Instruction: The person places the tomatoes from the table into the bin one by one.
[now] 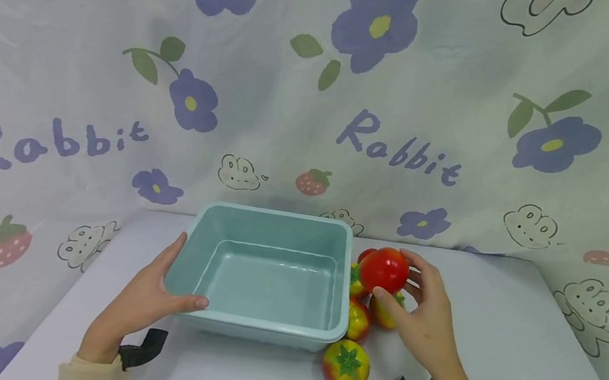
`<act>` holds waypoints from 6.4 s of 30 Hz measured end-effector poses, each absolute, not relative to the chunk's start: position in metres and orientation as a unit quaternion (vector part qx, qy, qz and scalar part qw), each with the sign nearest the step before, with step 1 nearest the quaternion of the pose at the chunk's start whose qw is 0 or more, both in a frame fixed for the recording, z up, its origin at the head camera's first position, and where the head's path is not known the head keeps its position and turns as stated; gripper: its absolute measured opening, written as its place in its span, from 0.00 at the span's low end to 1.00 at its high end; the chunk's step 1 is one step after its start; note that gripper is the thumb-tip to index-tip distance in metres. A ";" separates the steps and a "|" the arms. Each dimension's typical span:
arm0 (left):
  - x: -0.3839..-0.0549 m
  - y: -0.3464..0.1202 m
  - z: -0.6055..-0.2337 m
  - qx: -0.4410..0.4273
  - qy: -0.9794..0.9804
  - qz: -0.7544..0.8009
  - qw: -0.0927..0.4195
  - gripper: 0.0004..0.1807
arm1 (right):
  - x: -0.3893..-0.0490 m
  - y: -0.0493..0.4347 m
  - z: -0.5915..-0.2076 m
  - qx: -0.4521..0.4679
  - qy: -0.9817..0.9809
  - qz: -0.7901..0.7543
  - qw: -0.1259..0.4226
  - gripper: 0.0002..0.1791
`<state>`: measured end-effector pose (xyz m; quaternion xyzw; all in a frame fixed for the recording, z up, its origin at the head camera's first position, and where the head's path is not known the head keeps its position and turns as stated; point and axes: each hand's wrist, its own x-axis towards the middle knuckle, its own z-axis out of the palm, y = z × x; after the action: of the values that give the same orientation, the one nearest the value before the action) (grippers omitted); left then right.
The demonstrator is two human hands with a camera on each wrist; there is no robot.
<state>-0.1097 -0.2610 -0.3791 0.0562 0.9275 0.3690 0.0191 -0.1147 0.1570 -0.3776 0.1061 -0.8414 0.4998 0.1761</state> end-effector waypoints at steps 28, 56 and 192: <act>-0.109 -0.260 -0.379 0.059 0.926 0.372 0.022 0.65 | -0.098 0.112 -0.351 0.177 -0.782 0.575 0.162 0.35; -0.109 -0.260 -0.377 0.063 0.929 0.364 0.027 0.63 | -0.108 0.097 -0.398 0.240 -0.803 0.519 0.167 0.37; -0.119 -0.266 -0.381 0.082 0.929 0.360 0.021 0.62 | -0.171 0.191 -0.448 -0.006 -0.917 0.381 -0.118 0.27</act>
<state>-0.1186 -0.2655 -0.3814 0.0815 0.9291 0.3600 0.0207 -0.1708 0.1907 -0.4476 -0.0062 -0.9169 0.3812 -0.1179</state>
